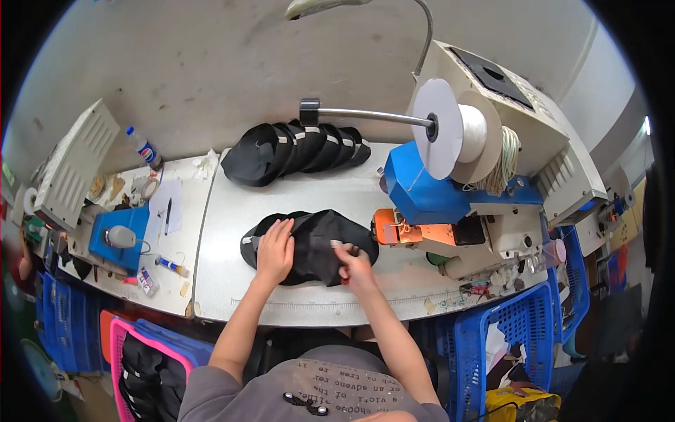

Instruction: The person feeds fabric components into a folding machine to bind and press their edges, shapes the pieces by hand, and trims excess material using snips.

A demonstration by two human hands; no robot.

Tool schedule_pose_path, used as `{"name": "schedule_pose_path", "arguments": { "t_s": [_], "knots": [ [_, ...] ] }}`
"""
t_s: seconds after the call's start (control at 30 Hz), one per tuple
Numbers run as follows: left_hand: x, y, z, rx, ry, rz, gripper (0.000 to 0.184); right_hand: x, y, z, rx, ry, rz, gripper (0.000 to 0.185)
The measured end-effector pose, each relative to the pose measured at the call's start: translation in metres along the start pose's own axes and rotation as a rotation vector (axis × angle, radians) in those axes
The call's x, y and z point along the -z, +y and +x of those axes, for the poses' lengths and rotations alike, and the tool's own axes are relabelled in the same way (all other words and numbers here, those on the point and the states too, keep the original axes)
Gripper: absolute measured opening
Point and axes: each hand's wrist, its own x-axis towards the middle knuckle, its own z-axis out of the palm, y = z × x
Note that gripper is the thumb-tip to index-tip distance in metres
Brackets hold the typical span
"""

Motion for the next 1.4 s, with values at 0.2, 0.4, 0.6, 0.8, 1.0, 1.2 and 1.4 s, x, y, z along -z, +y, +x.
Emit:
{"name": "schedule_pose_path", "arguments": {
  "t_s": [0.2, 0.4, 0.6, 0.8, 1.0, 1.2, 1.4],
  "knots": [
    [-0.013, 0.019, 0.007, -0.092, -0.094, 0.275, 0.043, 0.034, -0.017, -0.022, -0.099, -0.085, 0.381, 0.021],
    [-0.033, 0.015, 0.006, -0.085, -0.136, 0.474, 0.042, 0.084, -0.002, -0.032, -0.137, -0.159, 0.322, 0.019],
    [-0.043, 0.016, 0.015, -0.01, -0.221, 0.557, 0.037, 0.149, 0.001, -0.08, 0.241, -0.116, 0.551, 0.047],
    [-0.045, 0.017, 0.02, 0.022, -0.212, 0.498, 0.032, 0.163, -0.049, -0.153, 0.375, 0.007, 0.482, 0.059],
    [-0.022, 0.06, 0.012, -0.277, -0.046, -0.144, 0.026, 0.125, -0.056, -0.158, 0.472, -0.398, 0.525, 0.044],
    [-0.037, 0.049, -0.026, 0.707, -0.853, -1.295, 0.067, 0.088, -0.05, -0.135, 0.369, -0.613, 0.836, 0.041],
    [-0.031, 0.02, -0.046, 0.744, -0.54, -1.942, 0.093, 0.097, -0.031, -0.125, 0.117, -0.228, 0.663, 0.038]
  ]
}}
